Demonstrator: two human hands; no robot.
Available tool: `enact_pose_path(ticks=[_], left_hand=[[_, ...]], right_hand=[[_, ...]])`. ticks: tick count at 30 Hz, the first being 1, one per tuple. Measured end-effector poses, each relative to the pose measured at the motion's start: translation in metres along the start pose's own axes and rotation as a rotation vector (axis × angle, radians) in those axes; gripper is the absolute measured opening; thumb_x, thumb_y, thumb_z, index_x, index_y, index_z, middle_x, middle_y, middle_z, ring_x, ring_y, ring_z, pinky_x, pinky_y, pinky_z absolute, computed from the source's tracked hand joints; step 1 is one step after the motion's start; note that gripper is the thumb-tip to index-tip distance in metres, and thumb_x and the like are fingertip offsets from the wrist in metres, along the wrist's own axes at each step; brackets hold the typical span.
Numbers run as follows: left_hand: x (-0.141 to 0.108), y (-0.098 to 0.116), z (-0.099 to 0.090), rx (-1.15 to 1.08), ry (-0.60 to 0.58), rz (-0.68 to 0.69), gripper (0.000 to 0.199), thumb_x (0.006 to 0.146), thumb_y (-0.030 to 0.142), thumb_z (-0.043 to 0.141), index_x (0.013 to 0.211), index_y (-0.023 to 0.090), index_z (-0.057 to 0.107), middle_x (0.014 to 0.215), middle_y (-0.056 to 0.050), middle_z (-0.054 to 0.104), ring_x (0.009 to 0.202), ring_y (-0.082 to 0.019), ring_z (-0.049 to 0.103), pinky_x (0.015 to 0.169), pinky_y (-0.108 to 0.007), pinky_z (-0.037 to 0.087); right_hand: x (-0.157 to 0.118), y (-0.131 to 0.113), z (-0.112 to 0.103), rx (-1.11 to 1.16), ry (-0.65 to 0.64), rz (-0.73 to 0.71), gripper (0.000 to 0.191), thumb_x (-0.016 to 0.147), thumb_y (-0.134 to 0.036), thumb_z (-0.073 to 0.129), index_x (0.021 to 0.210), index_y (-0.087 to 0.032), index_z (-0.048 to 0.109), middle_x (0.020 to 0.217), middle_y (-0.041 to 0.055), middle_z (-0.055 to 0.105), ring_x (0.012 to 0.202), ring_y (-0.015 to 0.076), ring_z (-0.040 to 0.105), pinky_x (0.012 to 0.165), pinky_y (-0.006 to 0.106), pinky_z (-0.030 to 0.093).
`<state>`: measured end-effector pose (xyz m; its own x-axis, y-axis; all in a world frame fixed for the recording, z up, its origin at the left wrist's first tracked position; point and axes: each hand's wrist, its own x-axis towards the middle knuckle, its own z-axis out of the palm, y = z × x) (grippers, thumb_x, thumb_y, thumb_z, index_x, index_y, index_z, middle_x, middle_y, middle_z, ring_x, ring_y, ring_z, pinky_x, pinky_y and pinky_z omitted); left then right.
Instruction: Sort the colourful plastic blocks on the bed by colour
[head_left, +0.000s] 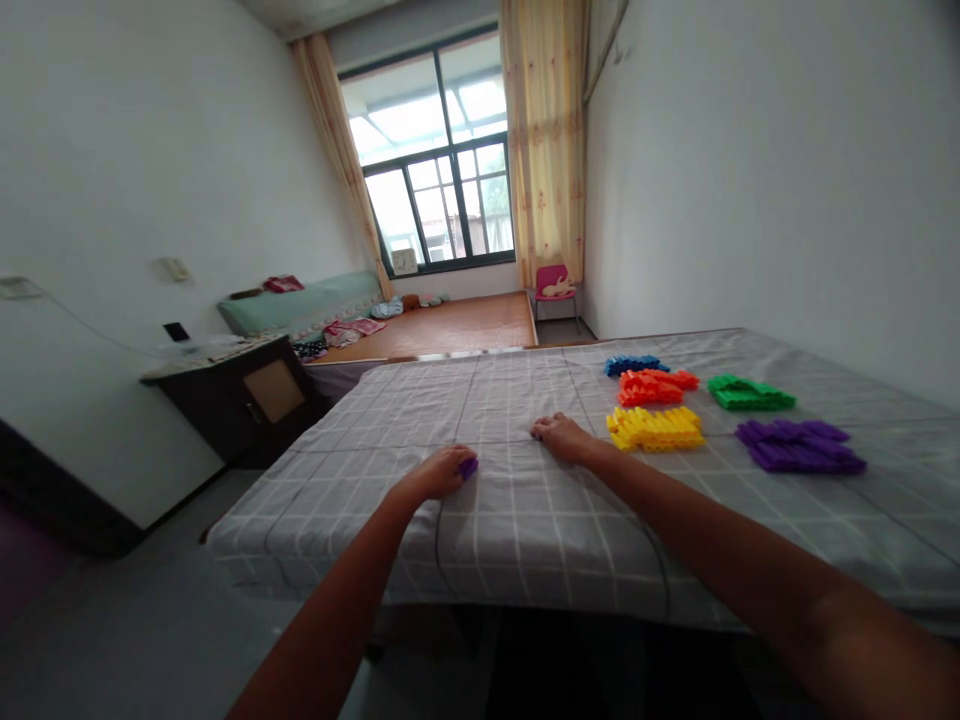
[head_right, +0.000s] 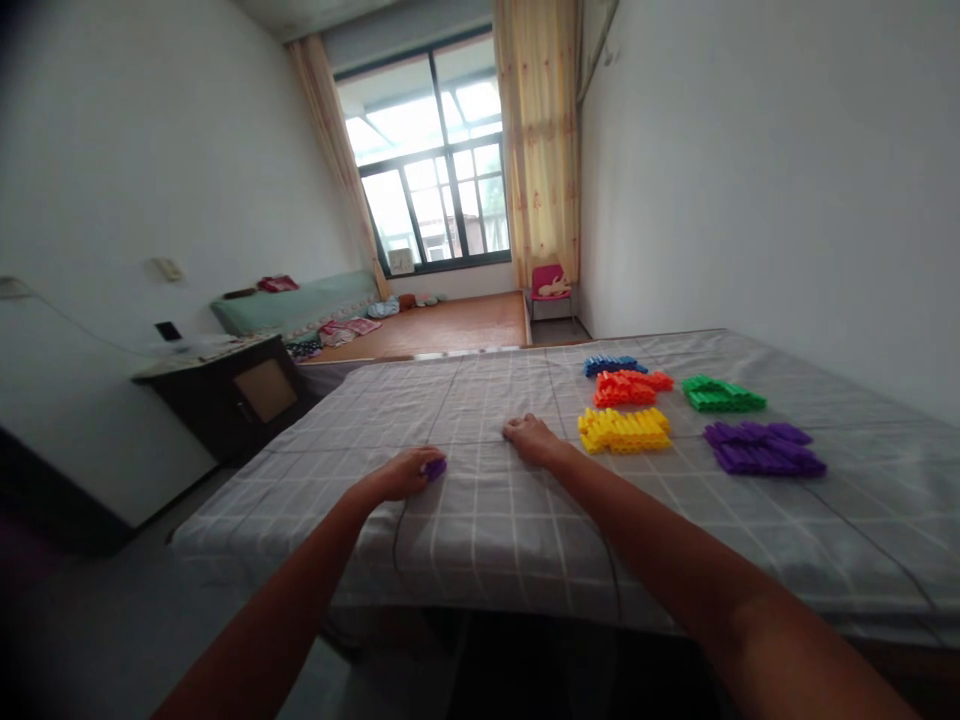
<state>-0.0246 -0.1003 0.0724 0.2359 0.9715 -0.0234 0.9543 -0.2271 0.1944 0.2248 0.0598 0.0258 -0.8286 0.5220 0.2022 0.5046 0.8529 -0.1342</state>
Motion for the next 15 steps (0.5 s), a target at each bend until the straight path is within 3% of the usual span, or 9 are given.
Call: enact_pose_path(ticks=[3, 8, 11, 15], left_hand=[[0.008, 0.002, 0.002, -0.016, 0.024, -0.083, 0.037, 0.069, 0.014, 0.057, 0.105, 0.020, 0.065, 0.105, -0.006, 0.068, 0.092, -0.020, 0.063, 0.085, -0.029, 0.047], [0.031, 0.021, 0.008, -0.068, 0.148, -0.116, 0.038, 0.074, 0.023, 0.061, 0.112, 0.020, 0.062, 0.100, -0.005, 0.068, 0.084, -0.017, 0.064, 0.079, -0.028, 0.049], [0.049, 0.046, 0.007, -0.090, 0.265, -0.075, 0.027, 0.075, 0.023, 0.059, 0.101, 0.020, 0.064, 0.094, -0.003, 0.066, 0.079, -0.015, 0.063, 0.078, -0.028, 0.050], [0.078, 0.088, 0.004, -0.183, 0.354, 0.004, 0.028, 0.074, 0.021, 0.061, 0.101, 0.020, 0.064, 0.090, -0.003, 0.063, 0.077, -0.013, 0.062, 0.074, -0.027, 0.054]], right_hand=[[-0.012, -0.006, -0.007, 0.011, 0.069, -0.104, 0.029, 0.086, -0.010, 0.050, 0.107, -0.020, 0.069, 0.113, 0.0100, 0.067, 0.099, 0.0210, 0.059, 0.091, 0.034, 0.043], [-0.045, -0.009, -0.034, 0.145, 0.353, -0.110, 0.035, 0.082, -0.013, 0.058, 0.116, -0.018, 0.064, 0.119, 0.0112, 0.065, 0.109, 0.0233, 0.056, 0.096, 0.039, 0.044], [-0.076, 0.008, -0.048, 0.279, 0.474, -0.064, 0.034, 0.080, -0.016, 0.059, 0.113, -0.018, 0.064, 0.112, 0.0102, 0.067, 0.105, 0.0229, 0.058, 0.094, 0.041, 0.047], [-0.129, 0.053, -0.060, 0.442, 0.549, 0.119, 0.033, 0.078, -0.023, 0.059, 0.111, -0.020, 0.064, 0.104, 0.0082, 0.068, 0.093, 0.0213, 0.063, 0.083, 0.039, 0.054]])
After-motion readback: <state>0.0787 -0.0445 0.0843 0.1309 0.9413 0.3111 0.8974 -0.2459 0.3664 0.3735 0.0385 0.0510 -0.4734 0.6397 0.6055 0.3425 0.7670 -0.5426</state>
